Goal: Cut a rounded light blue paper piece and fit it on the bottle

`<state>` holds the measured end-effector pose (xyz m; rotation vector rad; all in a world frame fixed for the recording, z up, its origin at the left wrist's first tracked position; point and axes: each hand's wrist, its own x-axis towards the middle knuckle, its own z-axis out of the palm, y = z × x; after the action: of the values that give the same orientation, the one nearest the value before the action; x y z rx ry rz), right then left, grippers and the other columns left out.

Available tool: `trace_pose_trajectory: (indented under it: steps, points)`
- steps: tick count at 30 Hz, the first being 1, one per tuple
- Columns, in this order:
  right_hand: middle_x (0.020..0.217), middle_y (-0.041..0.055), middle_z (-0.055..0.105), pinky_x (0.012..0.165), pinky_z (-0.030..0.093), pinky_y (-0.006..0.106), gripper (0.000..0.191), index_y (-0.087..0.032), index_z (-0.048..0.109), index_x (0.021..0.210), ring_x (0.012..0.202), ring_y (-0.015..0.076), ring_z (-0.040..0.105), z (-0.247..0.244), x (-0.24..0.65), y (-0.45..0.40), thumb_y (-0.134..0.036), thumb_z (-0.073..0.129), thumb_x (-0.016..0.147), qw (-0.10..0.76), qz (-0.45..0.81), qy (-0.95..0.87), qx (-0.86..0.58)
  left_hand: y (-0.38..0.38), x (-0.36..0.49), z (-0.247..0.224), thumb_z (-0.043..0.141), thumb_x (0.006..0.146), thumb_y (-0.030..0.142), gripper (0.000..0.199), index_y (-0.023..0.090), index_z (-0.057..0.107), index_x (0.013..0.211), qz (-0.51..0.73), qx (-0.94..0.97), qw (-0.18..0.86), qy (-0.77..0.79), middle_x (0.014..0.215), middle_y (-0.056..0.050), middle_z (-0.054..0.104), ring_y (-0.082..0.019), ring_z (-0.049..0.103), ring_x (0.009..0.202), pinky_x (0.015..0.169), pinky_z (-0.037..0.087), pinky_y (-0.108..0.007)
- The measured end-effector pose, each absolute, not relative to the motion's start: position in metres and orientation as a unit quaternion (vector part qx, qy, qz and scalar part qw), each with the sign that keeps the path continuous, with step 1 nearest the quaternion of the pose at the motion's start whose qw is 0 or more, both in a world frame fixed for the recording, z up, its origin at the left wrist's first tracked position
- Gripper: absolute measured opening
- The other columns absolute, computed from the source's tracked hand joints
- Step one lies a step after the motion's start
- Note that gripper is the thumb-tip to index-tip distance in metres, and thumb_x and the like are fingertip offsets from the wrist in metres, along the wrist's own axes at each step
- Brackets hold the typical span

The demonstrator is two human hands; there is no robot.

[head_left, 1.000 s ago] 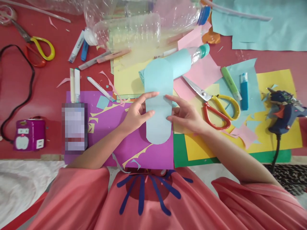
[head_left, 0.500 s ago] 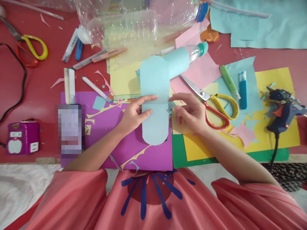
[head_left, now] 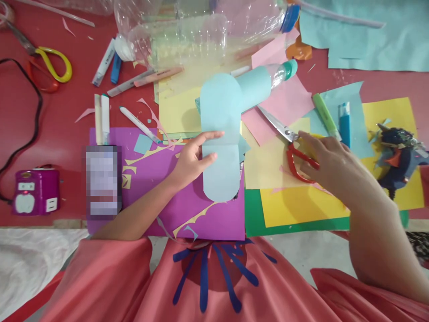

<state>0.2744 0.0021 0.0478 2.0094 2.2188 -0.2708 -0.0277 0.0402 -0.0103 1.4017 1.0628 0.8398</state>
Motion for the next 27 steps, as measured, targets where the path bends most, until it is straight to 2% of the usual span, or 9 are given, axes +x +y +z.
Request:
trace_pose_trajectory:
  steps: [4, 7, 12, 15, 17, 20, 23, 27]
  points:
    - [0.097, 0.0174, 0.060, 0.075, 0.049, 0.041, 0.054, -0.020, 0.046, 0.133, 0.083, 0.0290, 0.061, 0.044, 0.265, 0.017, -0.030, 0.051, 0.081, 0.107, -0.120, 0.701, 0.695, 0.040, -0.027, -0.006, 0.060, 0.077, 0.023, 0.040, 0.026, 0.062, 0.117, 0.354, 0.601, 0.551, 0.457, 0.122, -0.001, 0.065, -0.019, 0.065, 0.093, 0.073, 0.056, -0.030]
    - [0.095, 0.0165, 0.063, 0.071, 0.047, 0.037, 0.042, -0.020, 0.053, 0.122, 0.077, 0.0264, 0.059, 0.046, 0.263, 0.023, -0.032, 0.050, 0.081, 0.083, -0.142, 0.678, 0.716, 0.041, -0.026, -0.004, 0.060, 0.076, 0.020, 0.038, 0.025, 0.064, 0.113, 0.358, 0.619, 0.524, 0.463, 0.121, -0.001, 0.066, -0.021, 0.062, 0.102, 0.076, 0.055, -0.031]
    - [0.097, 0.0122, 0.066, 0.068, 0.046, 0.032, 0.030, -0.025, 0.055, 0.110, 0.079, 0.0233, 0.061, 0.050, 0.280, 0.014, -0.026, 0.052, 0.081, 0.033, -0.162, 0.692, 0.703, 0.041, -0.028, -0.007, 0.061, 0.078, 0.024, 0.037, 0.026, 0.062, 0.115, 0.382, 0.637, 0.501, 0.444, 0.123, -0.002, 0.065, -0.024, 0.058, 0.113, 0.086, 0.053, -0.035]
    - [0.085, 0.0084, 0.065, 0.065, 0.046, 0.031, 0.022, -0.028, 0.056, 0.103, 0.070, 0.0203, 0.059, 0.057, 0.294, 0.005, -0.039, 0.056, 0.083, 0.023, -0.174, 0.716, 0.675, 0.039, -0.029, -0.007, 0.061, 0.080, 0.028, 0.036, 0.026, 0.060, 0.117, 0.411, 0.637, 0.497, 0.422, 0.124, -0.003, 0.064, -0.022, 0.060, 0.109, 0.087, 0.052, -0.034]
    - [0.077, 0.0070, 0.062, 0.062, 0.045, 0.032, 0.033, -0.029, 0.055, 0.099, 0.063, 0.0192, 0.056, 0.063, 0.301, 0.000, -0.057, 0.052, 0.084, 0.025, -0.168, 0.729, 0.663, 0.038, -0.029, -0.005, 0.061, 0.082, 0.031, 0.037, 0.026, 0.060, 0.118, 0.420, 0.636, 0.498, 0.414, 0.124, -0.003, 0.064, -0.021, 0.061, 0.107, 0.087, 0.052, -0.033]
    - [0.085, 0.0095, 0.063, 0.060, 0.045, 0.033, 0.052, -0.029, 0.052, 0.101, 0.064, 0.0194, 0.058, 0.070, 0.304, -0.005, -0.075, 0.039, 0.080, 0.039, -0.176, 0.747, 0.640, 0.037, -0.029, -0.004, 0.061, 0.082, 0.034, 0.038, 0.024, 0.059, 0.119, 0.413, 0.641, 0.495, 0.416, 0.123, -0.005, 0.064, -0.021, 0.062, 0.105, 0.085, 0.053, -0.033]
    - [0.094, 0.0113, 0.063, 0.058, 0.046, 0.032, 0.057, -0.029, 0.050, 0.107, 0.068, 0.0203, 0.060, 0.071, 0.299, -0.005, -0.077, 0.035, 0.079, 0.048, -0.190, 0.767, 0.610, 0.037, -0.029, -0.004, 0.060, 0.082, 0.035, 0.039, 0.024, 0.059, 0.120, 0.408, 0.655, 0.483, 0.414, 0.123, -0.005, 0.064, -0.022, 0.063, 0.104, 0.087, 0.053, -0.034]
    - [0.089, 0.0098, 0.062, 0.059, 0.046, 0.032, 0.056, -0.027, 0.052, 0.108, 0.069, 0.0203, 0.059, 0.068, 0.289, 0.000, -0.074, 0.035, 0.082, 0.049, -0.180, 0.802, 0.567, 0.037, -0.028, -0.004, 0.060, 0.083, 0.033, 0.036, 0.025, 0.059, 0.118, 0.410, 0.673, 0.475, 0.391, 0.123, -0.005, 0.064, -0.023, 0.060, 0.113, 0.097, 0.050, -0.037]
